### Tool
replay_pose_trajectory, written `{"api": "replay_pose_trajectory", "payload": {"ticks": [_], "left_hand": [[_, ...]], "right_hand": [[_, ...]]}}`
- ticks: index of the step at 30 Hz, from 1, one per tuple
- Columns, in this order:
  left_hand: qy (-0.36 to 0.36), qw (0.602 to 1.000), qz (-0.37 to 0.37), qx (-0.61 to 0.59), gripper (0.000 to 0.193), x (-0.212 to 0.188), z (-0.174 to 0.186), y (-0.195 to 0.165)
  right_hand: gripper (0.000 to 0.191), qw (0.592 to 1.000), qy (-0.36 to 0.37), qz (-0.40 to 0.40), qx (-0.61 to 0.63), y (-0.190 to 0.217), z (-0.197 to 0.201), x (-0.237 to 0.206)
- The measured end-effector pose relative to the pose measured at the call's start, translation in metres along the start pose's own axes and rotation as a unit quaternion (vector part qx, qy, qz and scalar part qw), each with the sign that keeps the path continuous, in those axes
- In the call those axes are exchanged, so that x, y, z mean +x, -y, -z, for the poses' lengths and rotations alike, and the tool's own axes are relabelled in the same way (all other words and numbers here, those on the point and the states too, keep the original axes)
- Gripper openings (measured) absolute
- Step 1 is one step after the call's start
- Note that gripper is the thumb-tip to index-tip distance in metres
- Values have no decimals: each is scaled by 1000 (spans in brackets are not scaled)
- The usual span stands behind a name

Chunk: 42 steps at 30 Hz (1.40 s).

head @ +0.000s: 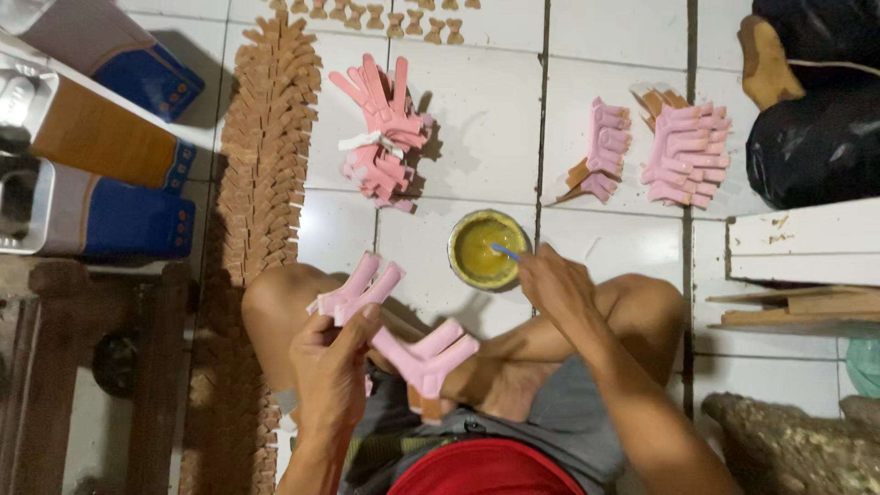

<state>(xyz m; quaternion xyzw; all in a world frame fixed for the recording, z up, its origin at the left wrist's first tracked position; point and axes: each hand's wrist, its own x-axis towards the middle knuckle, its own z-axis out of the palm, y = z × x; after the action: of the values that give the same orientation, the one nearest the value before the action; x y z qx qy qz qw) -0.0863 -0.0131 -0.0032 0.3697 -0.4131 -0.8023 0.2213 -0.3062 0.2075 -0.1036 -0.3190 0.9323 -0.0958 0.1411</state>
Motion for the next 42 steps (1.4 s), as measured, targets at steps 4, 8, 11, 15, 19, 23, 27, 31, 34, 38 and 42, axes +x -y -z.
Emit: {"api": "replay_pose_trajectory", "payload": {"ticks": [4, 8, 11, 15, 19, 23, 27, 31, 34, 38, 42], "left_hand": [[53, 996, 30, -59, 42, -3, -12, -11], [91, 992, 49, -79, 44, -8, -37, -13], [139, 987, 59, -55, 46, -21, -61, -8], [201, 975, 85, -25, 48, -28, -85, -7], [216, 973, 75, 16, 46, -32, -79, -17], [209, 974, 80, 36, 45, -33, -75, -15], [190, 975, 111, 4, 44, -31, -70, -10], [229, 967, 110, 7, 47, -31, -70, -8], [230, 965, 120, -46, 47, -29, -71, -10], [209, 970, 104, -67, 45, -29, -70, -17], [192, 981, 22, 14, 44, -28, -72, -16]], "right_hand": [[29, 997, -76, -4, -21, -48, 26, -43], [22, 949, -281, -7, 140, -87, 76, -80], [25, 895, -309, -73, 314, -65, 96, -121], [11, 894, -305, -2, 328, -2, 100, -128], [26, 906, -227, 108, 340, 55, 114, -123], [27, 904, -217, 97, 354, 80, 130, -103], [29, 917, -216, 45, 332, 81, 141, -107], [25, 918, -200, 145, 310, 77, 139, -107], [26, 932, -211, 22, 294, 71, 134, -96], [26, 914, -226, 10, 337, 63, 132, -102], [26, 901, -222, 57, 367, 64, 129, -116]]}}
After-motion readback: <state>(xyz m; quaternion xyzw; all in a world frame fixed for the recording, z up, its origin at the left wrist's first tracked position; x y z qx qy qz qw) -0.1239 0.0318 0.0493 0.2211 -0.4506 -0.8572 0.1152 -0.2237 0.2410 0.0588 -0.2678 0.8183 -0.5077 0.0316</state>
